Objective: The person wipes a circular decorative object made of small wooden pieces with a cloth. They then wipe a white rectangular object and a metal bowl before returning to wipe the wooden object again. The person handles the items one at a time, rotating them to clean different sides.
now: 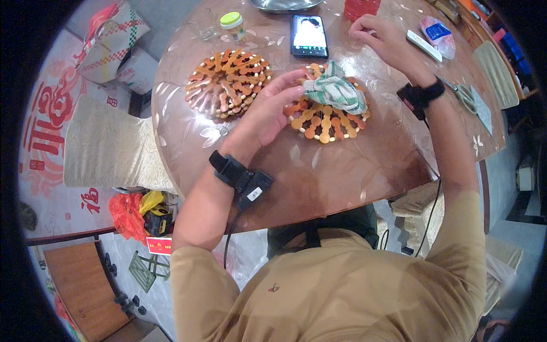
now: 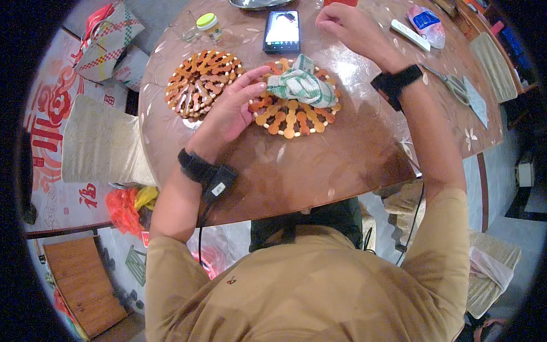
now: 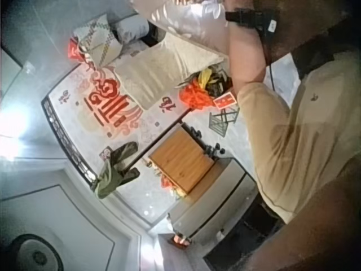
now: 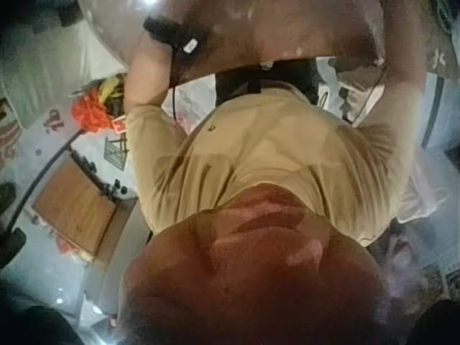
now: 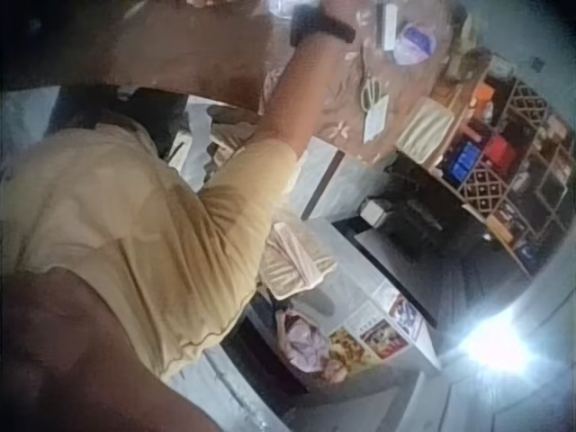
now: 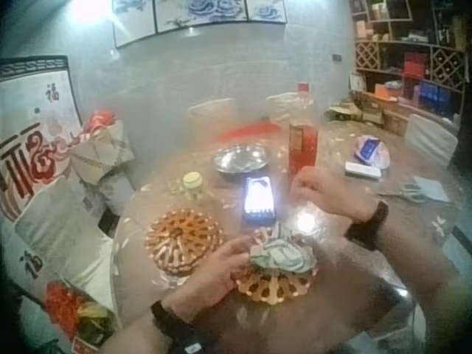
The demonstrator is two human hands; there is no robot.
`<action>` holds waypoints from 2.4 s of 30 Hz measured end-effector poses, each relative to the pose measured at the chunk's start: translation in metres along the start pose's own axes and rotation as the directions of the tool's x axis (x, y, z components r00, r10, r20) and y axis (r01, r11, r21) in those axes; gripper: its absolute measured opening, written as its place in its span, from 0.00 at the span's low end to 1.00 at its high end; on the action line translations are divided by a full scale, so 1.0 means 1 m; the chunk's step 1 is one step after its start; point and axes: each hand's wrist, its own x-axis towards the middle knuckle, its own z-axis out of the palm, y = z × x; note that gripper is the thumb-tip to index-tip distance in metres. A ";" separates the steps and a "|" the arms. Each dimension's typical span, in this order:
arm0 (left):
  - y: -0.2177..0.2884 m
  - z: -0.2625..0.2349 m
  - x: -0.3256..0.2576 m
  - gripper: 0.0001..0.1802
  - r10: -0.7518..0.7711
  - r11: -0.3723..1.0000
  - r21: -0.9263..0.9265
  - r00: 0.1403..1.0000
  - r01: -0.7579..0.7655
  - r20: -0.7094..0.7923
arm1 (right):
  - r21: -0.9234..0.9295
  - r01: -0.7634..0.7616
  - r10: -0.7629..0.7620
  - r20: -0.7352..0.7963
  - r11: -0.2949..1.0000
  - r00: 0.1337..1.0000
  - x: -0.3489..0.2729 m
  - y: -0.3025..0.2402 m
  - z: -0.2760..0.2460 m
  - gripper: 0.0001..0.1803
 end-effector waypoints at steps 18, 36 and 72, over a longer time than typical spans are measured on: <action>-0.003 -0.001 -0.002 0.23 0.056 0.998 0.008 0.998 -0.057 0.019 | 0.194 0.068 -0.014 -0.268 0.979 0.963 0.031 -0.021 0.028 0.06; -0.003 -0.002 0.000 0.23 0.035 0.999 0.040 0.999 -0.036 0.024 | -0.026 0.438 -0.437 -0.140 0.898 0.888 0.071 0.020 0.069 0.10; -0.002 0.006 -0.003 0.25 0.052 0.996 0.068 0.998 -0.051 -0.020 | -0.071 0.353 -0.359 -0.282 0.933 0.890 0.057 0.015 0.036 0.04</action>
